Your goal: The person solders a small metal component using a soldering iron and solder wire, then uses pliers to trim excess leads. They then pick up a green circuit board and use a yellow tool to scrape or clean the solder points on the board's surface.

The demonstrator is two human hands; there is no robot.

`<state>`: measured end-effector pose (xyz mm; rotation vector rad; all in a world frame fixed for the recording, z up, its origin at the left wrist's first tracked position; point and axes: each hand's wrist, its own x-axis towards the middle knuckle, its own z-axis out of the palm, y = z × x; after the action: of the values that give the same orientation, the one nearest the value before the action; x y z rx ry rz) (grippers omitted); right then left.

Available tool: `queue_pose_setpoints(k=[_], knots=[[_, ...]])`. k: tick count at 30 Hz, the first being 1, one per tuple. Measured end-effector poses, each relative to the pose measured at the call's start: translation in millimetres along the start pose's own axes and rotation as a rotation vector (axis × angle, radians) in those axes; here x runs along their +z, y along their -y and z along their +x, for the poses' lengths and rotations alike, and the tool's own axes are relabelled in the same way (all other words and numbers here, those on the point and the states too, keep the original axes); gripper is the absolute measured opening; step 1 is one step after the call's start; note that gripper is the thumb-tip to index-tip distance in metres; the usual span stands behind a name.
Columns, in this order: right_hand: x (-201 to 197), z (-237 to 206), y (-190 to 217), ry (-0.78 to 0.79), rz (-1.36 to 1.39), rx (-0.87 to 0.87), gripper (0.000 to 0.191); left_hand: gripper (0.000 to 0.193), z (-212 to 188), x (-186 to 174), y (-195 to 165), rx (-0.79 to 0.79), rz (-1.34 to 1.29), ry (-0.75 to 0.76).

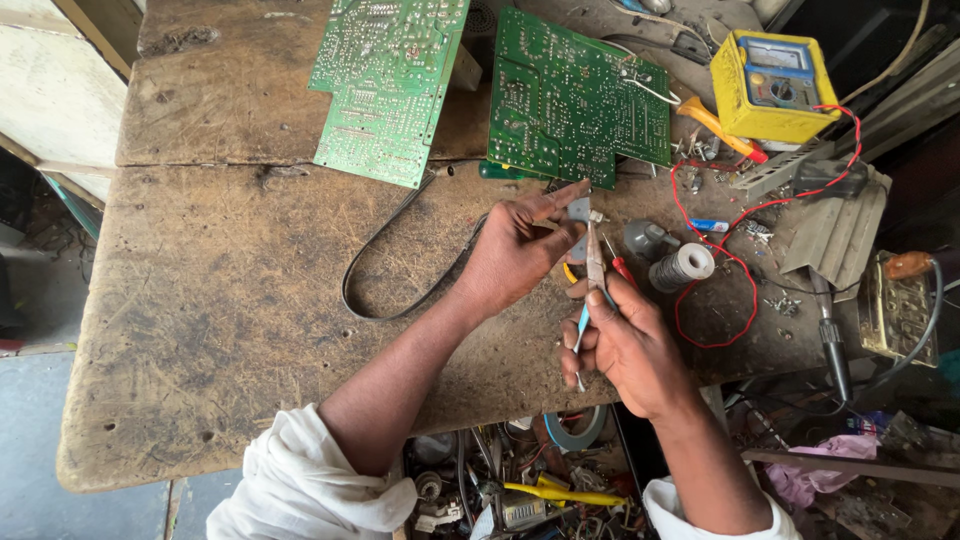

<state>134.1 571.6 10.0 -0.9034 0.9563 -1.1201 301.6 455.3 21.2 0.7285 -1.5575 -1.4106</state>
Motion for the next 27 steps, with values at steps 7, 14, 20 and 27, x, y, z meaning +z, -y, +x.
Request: queue_pose_setpoints(k=[7,14,20,27], knots=[[4,3,11,-0.033,-0.07,0.048,0.042,0.052,0,-1,1,0.04,0.134,-0.004],[2,5,19,-0.042,-0.04,0.066,0.039,0.053,-3,4,5,0.166,0.072,0.001],[5,1,16,-0.051,-0.098,0.081,0.04,0.051,1,2,5,0.048,0.056,-0.003],[3,2,17,-0.055,-0.069,0.085,0.04,0.054,2,3,7,0.081,0.059,0.012]])
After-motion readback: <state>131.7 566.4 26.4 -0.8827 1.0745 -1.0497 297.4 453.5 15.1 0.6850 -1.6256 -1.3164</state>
